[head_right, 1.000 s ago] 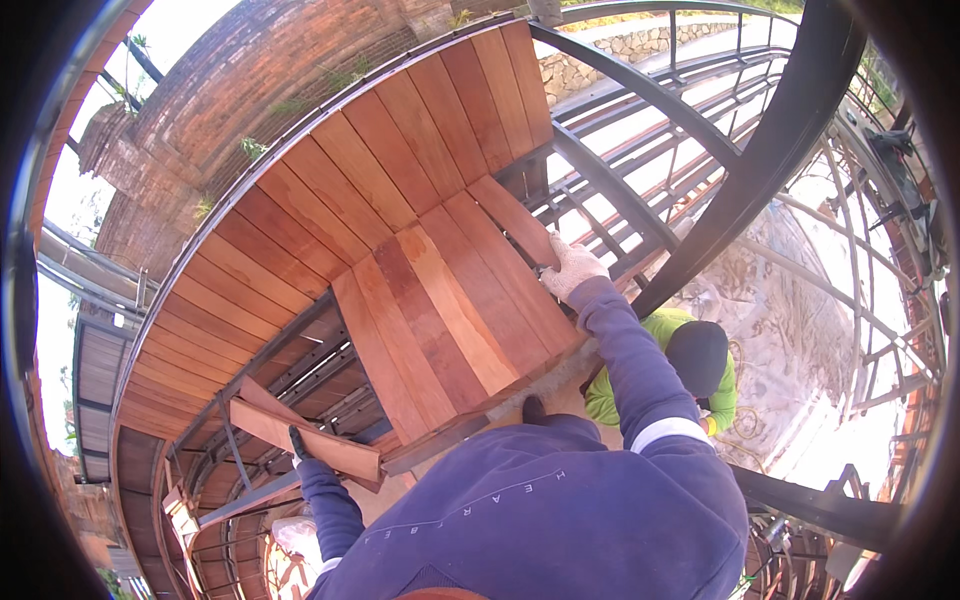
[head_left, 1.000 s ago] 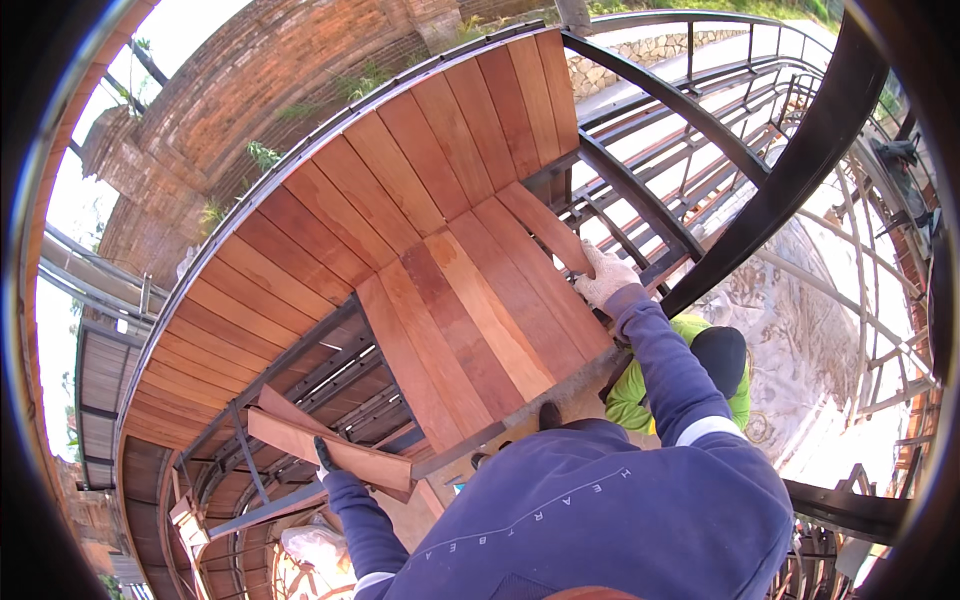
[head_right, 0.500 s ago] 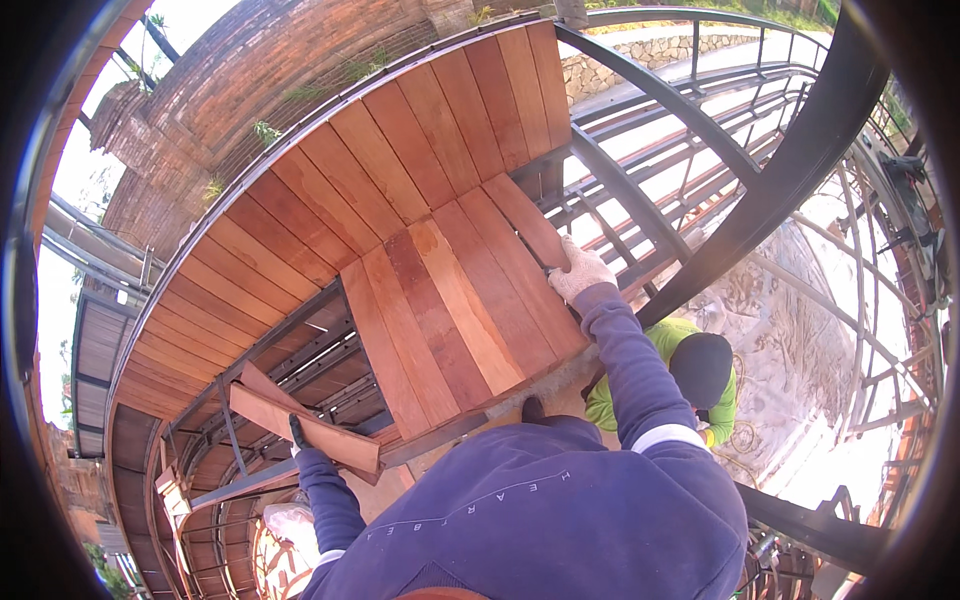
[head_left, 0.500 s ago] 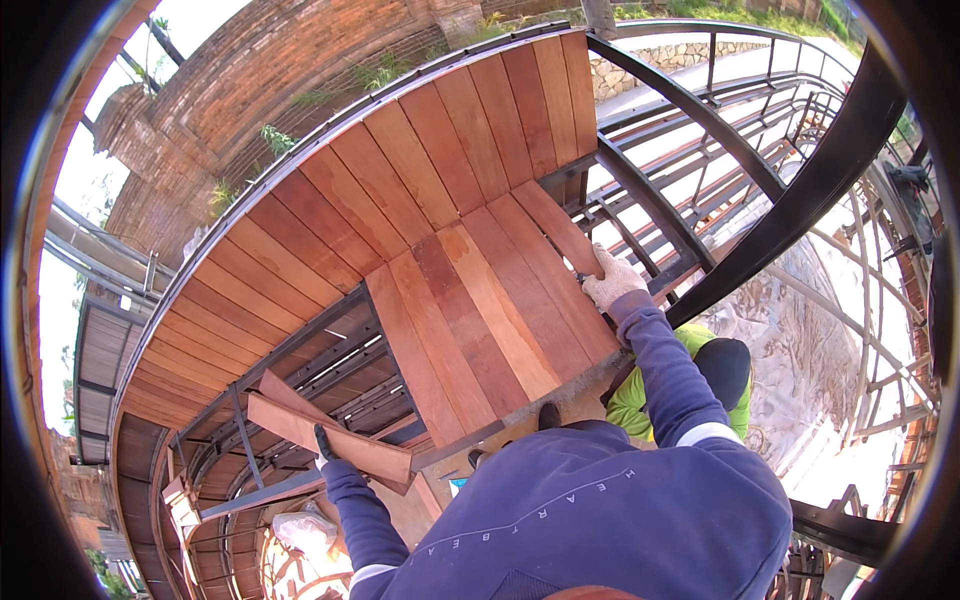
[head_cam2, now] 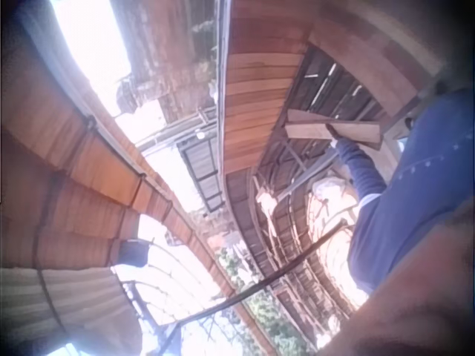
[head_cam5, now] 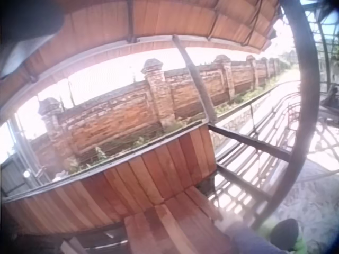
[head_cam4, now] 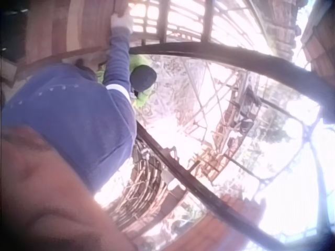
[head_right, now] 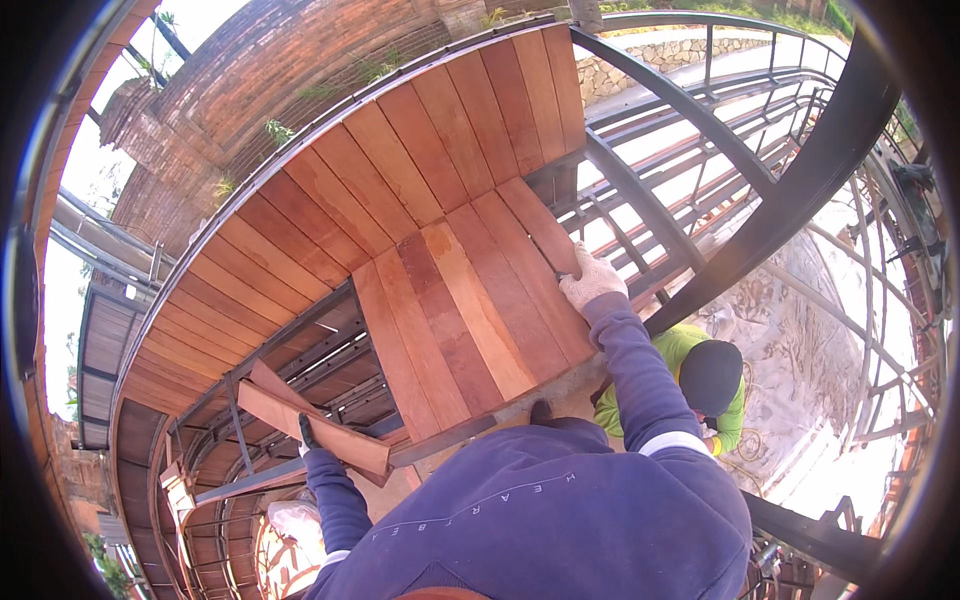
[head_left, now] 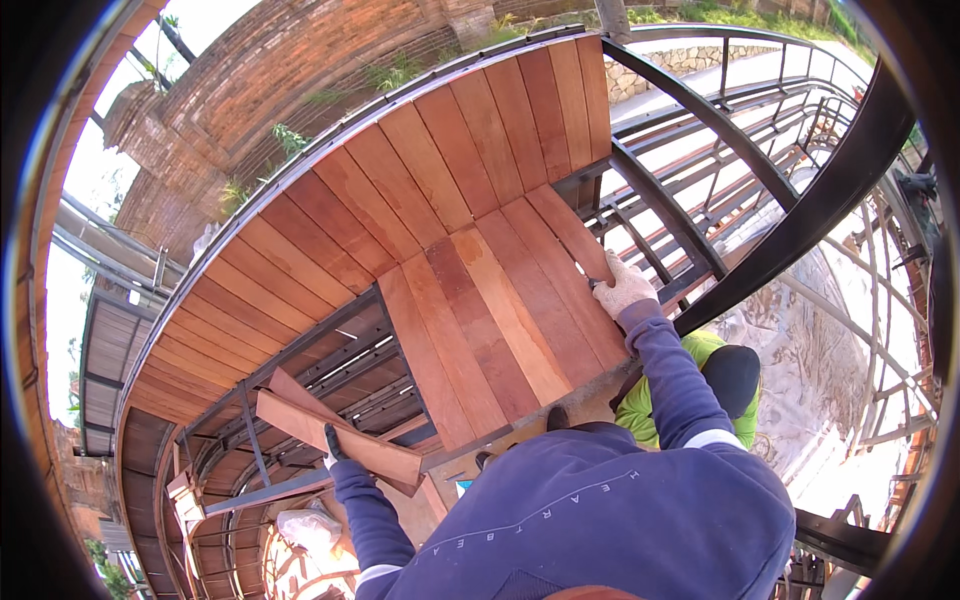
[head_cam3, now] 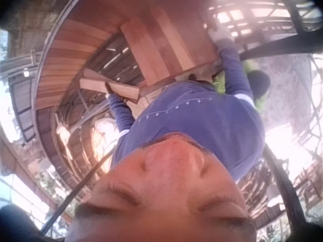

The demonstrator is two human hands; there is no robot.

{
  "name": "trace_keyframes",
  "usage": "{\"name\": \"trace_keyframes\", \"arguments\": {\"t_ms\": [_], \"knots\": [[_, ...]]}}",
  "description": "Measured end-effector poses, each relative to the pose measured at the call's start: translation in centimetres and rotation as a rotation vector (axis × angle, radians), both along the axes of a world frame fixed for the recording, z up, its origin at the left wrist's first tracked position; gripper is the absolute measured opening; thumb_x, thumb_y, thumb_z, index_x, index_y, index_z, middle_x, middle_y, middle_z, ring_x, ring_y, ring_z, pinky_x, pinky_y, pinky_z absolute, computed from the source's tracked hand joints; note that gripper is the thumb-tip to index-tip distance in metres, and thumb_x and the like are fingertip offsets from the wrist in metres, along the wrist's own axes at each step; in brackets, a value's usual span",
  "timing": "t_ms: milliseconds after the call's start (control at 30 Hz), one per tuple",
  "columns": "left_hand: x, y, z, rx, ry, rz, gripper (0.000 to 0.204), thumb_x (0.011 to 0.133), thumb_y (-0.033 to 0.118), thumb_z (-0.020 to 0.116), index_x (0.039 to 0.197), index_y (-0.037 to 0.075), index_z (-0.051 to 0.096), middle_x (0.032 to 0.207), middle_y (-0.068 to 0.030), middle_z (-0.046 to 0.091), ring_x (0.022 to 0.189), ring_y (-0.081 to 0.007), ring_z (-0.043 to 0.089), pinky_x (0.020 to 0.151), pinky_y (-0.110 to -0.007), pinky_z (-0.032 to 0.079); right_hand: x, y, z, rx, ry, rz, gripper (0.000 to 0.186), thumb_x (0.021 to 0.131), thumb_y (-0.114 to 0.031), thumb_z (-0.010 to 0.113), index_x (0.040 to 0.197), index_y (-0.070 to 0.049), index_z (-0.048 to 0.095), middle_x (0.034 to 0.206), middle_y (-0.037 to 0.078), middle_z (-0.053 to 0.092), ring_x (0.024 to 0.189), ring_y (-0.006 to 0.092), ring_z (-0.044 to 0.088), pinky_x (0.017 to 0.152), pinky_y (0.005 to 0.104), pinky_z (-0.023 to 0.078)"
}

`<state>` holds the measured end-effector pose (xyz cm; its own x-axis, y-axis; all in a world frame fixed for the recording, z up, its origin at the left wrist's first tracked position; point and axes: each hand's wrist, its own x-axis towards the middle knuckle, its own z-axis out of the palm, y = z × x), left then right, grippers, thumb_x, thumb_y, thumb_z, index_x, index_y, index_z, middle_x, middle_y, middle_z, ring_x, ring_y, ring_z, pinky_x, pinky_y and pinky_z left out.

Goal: The person positions and aligns wooden planks onto a curved metal frame to construct a bench, using a drill to secure them.

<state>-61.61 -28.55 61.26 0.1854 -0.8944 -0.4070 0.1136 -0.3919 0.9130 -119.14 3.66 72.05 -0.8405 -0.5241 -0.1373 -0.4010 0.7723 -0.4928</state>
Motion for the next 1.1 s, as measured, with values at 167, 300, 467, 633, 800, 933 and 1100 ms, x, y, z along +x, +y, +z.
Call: {"name": "trace_keyframes", "arguments": {"t_ms": [167,300,467,633,800,933,1100], "knots": [[-0.8,0.9,1.1,-0.04,0.005,-0.016,0.085,0.073,0.047,0.086,0.132,-0.006,0.055,0.117,-0.0173,0.065,0.091,-0.0318,0.066,0.085,-0.043,0.057,-0.1,-0.2,-0.7,0.015,0.008,-0.007,0.072,0.086,-0.036,0.058,0.152,-0.012,0.039,0.123,0.028,0.06,0.115,0.0397,0.061,0.1,0.0453,0.048],[-1.7,1.2,1.7,-0.054,0.006,-0.012,0.083,0.072,0.046,0.086,0.13,-0.006,0.057,0.116,-0.0164,0.066,0.091,-0.0306,0.066,0.084,-0.042,0.057,-0.1,-0.3,-1.1,0.028,0.027,-0.015,0.071,0.087,-0.035,0.057,0.152,-0.014,0.039,0.122,0.027,0.06,0.113,0.0394,0.062,0.098,0.0462,0.049],[-0.6,-0.3,0.2,-0.092,0.003,0.005,0.077,0.073,0.041,0.087,0.129,-0.004,0.059,0.113,-0.0141,0.067,0.09,-0.028,0.066,0.084,-0.04,0.057,-0.8,-0.4,-3.0,-0.013,0.053,-0.013,0.071,0.085,-0.035,0.058,0.151,-0.015,0.042,0.118,0.027,0.06,0.112,0.0397,0.062,0.097,0.0469,0.049],[-0.8,2.2,2.5,-0.084,0.198,-0.045,0.068,0.08,0.042,0.082,0.127,-0.002,0.058,0.11,-0.0137,0.067,0.091,-0.027,0.068,0.084,-0.039,0.058,1.1,-0.7,-0.1,-0.196,0.406,-0.068,0.072,0.078,-0.03,0.072,0.139,0.002,0.05,0.132,0.028,0.054,0.124,0.0447,0.052,0.104,0.0495,0.043],[-10.0,7.2,13.2,-0.195,0.425,-0.268,0.055,0.087,0.035,0.077,0.124,0.0,0.058,0.105,-0.0141,0.068,0.085,-0.0253,0.069,0.08,-0.038,0.06,10.1,-4.0,5.8,-0.94,-0.305,0.325,0.059,0.083,0.005,0.055,0.141,0.001,0.051,0.129,0.017,0.059,0.116,0.0243,0.059,0.097,0.0354,0.049],[-18.9,8.7,18.4,-0.292,0.574,-0.443,0.049,0.091,0.026,0.072,0.129,0.002,0.054,0.107,-0.0142,0.068,0.089,-0.026,0.07,0.083,-0.038,0.061,18.3,-8.5,6.6,-0.852,-1.079,0.796,0.06,0.089,0.002,0.051,0.148,0.001,0.042,0.13,0.012,0.058,0.112,0.0145,0.055,0.097,0.0297,0.047],[-23.7,8.5,18.1,-0.057,0.87,-0.572,0.044,0.092,0.023,0.069,0.131,0.006,0.055,0.113,-0.0129,0.067,0.1,-0.0285,0.069,0.089,-0.044,0.059,18.6,-9.5,5.5,-0.836,-1.088,0.809,0.05,0.102,-0.013,0.049,0.149,0.002,0.038,0.133,0.012,0.058,0.124,0.0163,0.054,0.105,0.0291,0.044]]}}
